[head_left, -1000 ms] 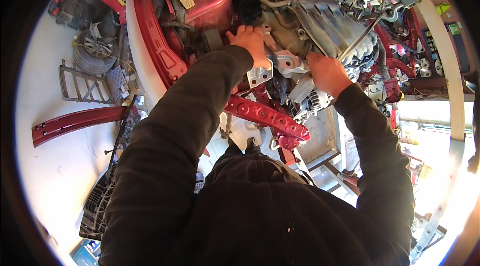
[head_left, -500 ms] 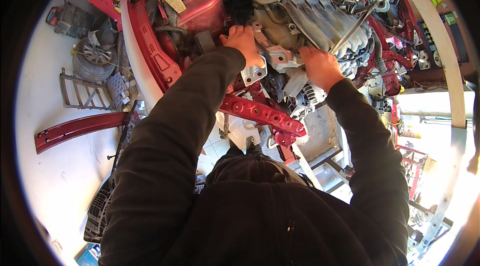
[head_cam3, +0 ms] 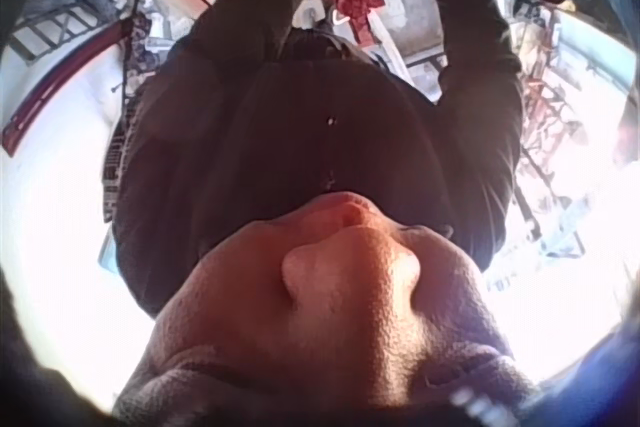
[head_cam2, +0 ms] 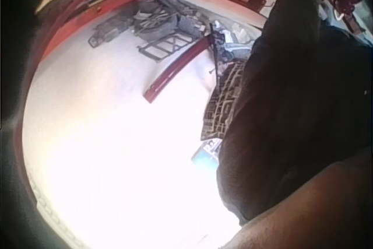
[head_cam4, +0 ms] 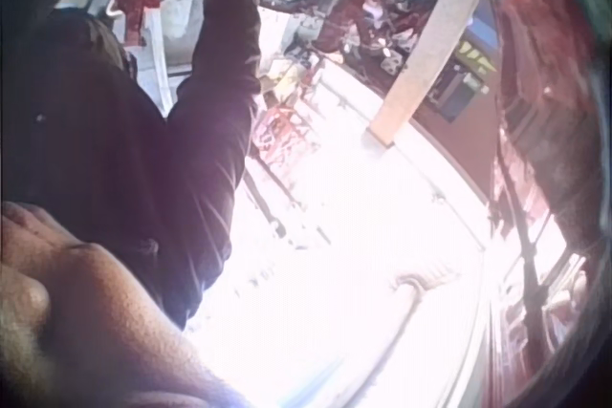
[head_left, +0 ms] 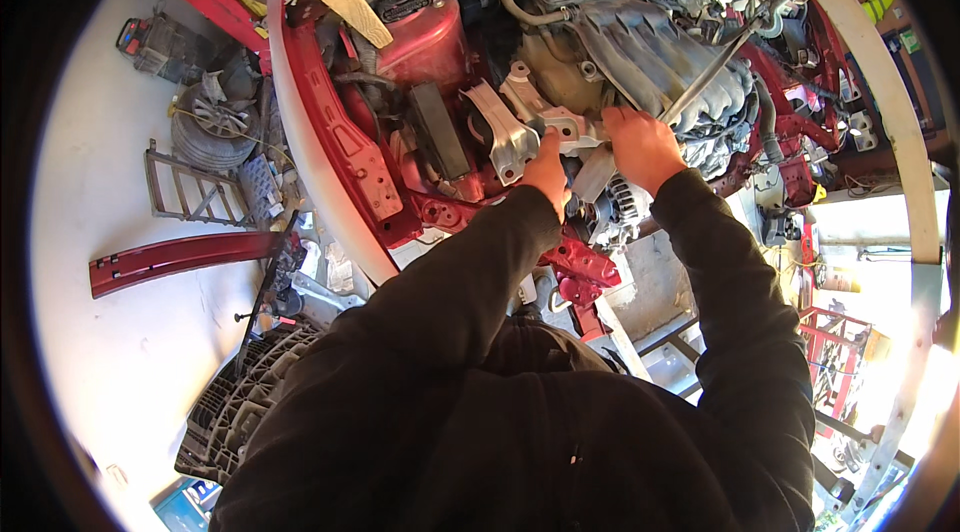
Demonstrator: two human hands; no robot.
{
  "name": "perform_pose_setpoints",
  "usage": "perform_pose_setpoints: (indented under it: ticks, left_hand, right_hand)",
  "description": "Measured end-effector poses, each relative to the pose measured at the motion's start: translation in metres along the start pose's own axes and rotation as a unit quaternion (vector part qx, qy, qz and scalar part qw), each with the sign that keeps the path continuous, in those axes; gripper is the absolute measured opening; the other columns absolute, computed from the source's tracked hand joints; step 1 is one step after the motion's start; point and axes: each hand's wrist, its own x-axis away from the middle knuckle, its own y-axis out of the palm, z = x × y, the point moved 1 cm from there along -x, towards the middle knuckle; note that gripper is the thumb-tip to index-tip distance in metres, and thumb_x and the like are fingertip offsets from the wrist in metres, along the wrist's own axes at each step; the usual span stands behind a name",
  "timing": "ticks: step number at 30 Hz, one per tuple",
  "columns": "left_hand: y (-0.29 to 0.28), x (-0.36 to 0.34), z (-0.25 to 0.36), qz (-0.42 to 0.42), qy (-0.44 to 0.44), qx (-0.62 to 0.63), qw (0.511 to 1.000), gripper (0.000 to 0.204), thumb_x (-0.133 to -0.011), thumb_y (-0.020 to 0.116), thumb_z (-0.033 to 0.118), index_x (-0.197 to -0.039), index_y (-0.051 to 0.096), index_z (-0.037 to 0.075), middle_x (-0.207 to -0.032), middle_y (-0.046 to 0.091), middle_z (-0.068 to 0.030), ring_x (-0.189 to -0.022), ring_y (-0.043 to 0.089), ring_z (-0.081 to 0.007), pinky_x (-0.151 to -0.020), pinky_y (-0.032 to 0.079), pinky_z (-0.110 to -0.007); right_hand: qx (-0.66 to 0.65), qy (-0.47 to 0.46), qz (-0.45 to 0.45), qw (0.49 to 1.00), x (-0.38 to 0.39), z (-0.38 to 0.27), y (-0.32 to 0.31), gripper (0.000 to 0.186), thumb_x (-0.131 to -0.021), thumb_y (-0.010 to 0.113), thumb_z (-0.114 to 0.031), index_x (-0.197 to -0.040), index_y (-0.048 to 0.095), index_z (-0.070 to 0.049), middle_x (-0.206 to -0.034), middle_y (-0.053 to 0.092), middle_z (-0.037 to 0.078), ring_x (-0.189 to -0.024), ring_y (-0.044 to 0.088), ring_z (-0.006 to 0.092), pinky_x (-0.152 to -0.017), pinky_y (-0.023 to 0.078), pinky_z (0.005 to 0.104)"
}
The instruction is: The person works on a car engine with the hood open, using a wrench to tighten bolts on a metal bracket. They retrieve a socket from a toolbox and attach it to the wrench before continuing to tighten bolts on the engine.
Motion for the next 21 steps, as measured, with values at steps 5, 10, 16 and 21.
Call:
perform_pose_setpoints:
  ticks: [5,10,16,21]
  left_hand:
    - [0.024,-0.032,-0.009,-0.029,-0.024,0.129,0.991,0.083,-0.09,0.065,0.09,-0.136,0.063,0.021,-0.115,0.067,-0.008,-0.081,0.051,-0.0177,-0.068,0.04,-0.035]
    - [0.028,-0.044,-0.007,-0.07,0.01,0.201,0.977,0.095,-0.085,0.064,0.097,-0.149,0.062,0.027,-0.136,0.061,-0.0043,-0.115,0.054,-0.0218,-0.1,0.048,-0.041]
    - [0.036,-0.049,-0.006,-0.056,0.003,0.247,0.967,0.074,-0.087,0.073,0.089,-0.129,0.069,0.027,-0.121,0.07,0.0009,-0.105,0.064,-0.0215,-0.087,0.056,-0.045]
    - [0.036,-0.054,-0.01,-0.088,-0.001,0.284,0.955,0.071,-0.082,0.08,0.087,-0.121,0.072,0.029,-0.116,0.071,0.0039,-0.107,0.061,-0.0209,-0.088,0.056,-0.045]
  right_hand:
    - [0.002,0.007,-0.004,1.0,-0.002,-0.002,-0.001,0.026,-0.092,0.062,-0.005,-0.118,0.065,-0.004,-0.11,0.075,0.02,-0.102,0.076,0.0429,-0.084,0.063,0.0531]
    - [-0.007,0.009,-0.003,1.0,-0.002,-0.003,-0.002,0.022,-0.093,0.063,-0.006,-0.115,0.064,-0.004,-0.107,0.075,0.02,-0.098,0.076,0.0433,-0.082,0.062,0.0538]
    - [-0.022,0.021,-0.007,0.999,-0.005,-0.005,-0.001,0.019,-0.095,0.063,-0.008,-0.114,0.063,-0.004,-0.106,0.075,0.021,-0.098,0.075,0.0452,-0.082,0.061,0.0562]
    - [-0.026,0.001,0.005,1.0,-0.007,-0.005,-0.004,0.015,-0.095,0.063,-0.008,-0.109,0.062,-0.004,-0.102,0.075,0.02,-0.093,0.077,0.0438,-0.078,0.062,0.0544]
